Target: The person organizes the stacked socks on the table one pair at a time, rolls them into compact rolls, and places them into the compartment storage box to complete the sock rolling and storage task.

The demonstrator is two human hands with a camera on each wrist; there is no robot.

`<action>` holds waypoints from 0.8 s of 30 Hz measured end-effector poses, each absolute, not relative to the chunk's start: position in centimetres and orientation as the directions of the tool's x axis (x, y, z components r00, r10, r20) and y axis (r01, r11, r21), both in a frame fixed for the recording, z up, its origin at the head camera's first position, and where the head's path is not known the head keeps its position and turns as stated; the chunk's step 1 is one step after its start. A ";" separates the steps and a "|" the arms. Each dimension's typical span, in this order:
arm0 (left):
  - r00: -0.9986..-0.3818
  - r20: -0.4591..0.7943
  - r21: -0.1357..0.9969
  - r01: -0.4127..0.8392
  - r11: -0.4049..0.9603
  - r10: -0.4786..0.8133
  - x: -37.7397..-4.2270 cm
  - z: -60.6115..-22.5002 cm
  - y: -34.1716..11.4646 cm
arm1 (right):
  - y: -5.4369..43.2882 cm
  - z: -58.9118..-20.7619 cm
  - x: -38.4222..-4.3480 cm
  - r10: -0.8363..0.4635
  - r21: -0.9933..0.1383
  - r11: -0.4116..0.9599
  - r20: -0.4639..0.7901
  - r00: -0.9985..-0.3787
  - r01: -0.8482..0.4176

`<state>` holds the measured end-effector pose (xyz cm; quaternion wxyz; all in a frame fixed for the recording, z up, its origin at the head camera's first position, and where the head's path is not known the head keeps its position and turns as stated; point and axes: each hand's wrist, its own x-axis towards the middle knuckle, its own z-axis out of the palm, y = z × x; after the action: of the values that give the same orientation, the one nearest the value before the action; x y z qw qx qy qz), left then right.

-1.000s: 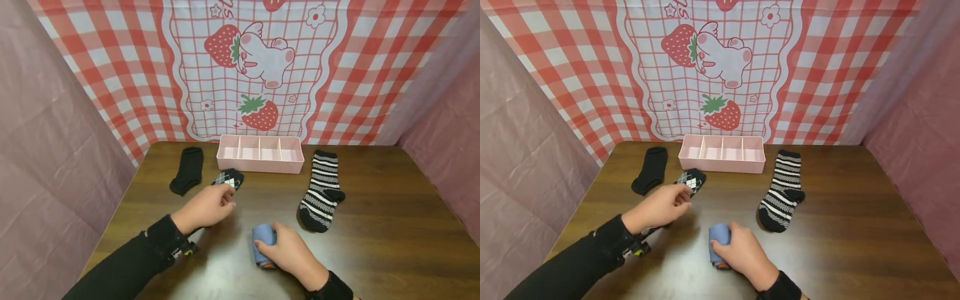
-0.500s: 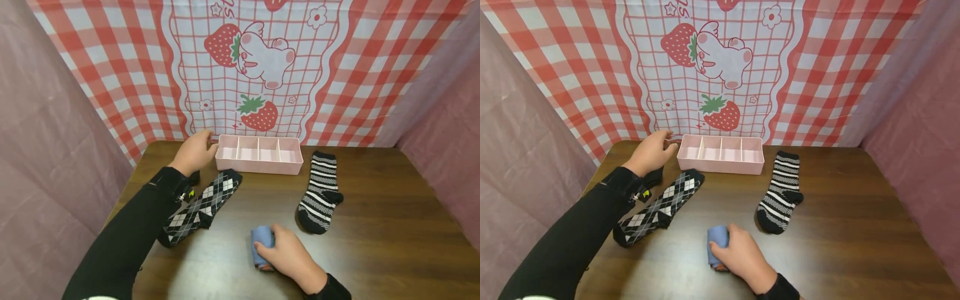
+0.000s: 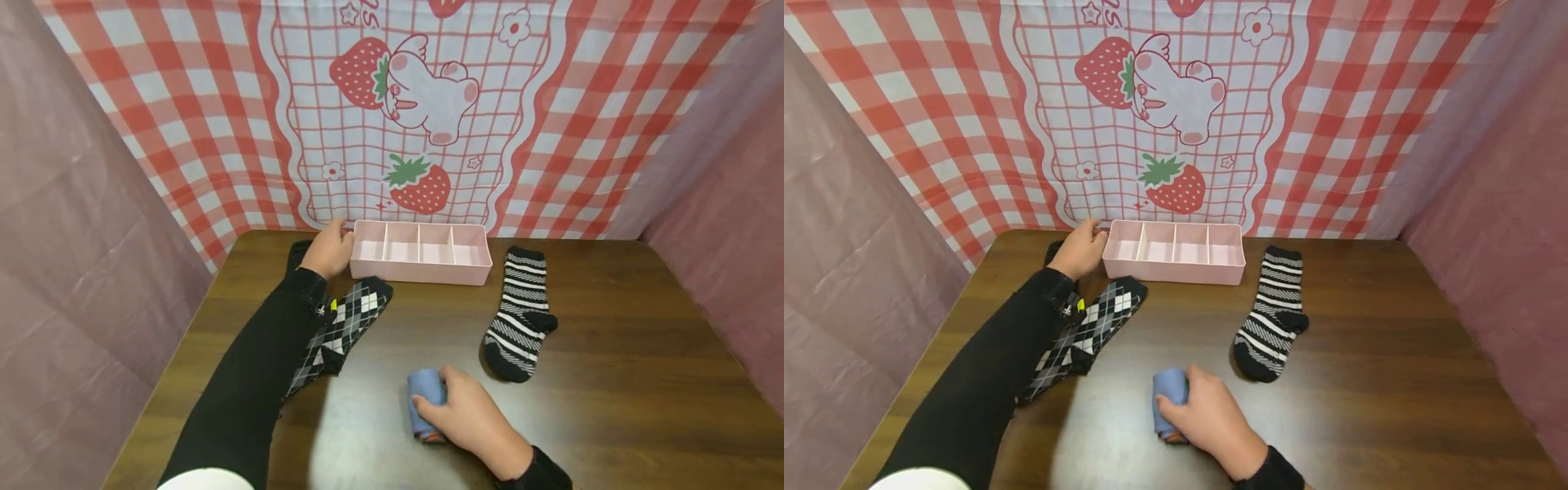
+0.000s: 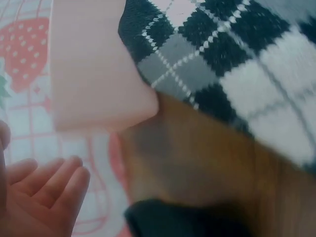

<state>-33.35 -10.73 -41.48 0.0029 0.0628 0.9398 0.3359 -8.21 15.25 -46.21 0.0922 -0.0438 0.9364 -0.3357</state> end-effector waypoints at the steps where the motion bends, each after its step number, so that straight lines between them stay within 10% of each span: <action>1: -0.994 0.022 0.643 0.097 0.759 0.108 -33.5 -41.8 -10.8 | 15.2 -46.2 -8.2 -0.148 -0.641 0.767 -0.147 -0.978 -0.020; 24: -0.993 -0.067 0.573 0.044 0.819 0.100 -35.1 -44.5 -9.0 | 15.2 -46.0 -8.1 -0.141 -0.650 0.760 -0.140 -0.980 -0.017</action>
<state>-35.14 -8.99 -44.52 0.0470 0.0377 0.9524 0.2988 -8.07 15.23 -45.95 0.0905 -0.0424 0.9337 -0.3437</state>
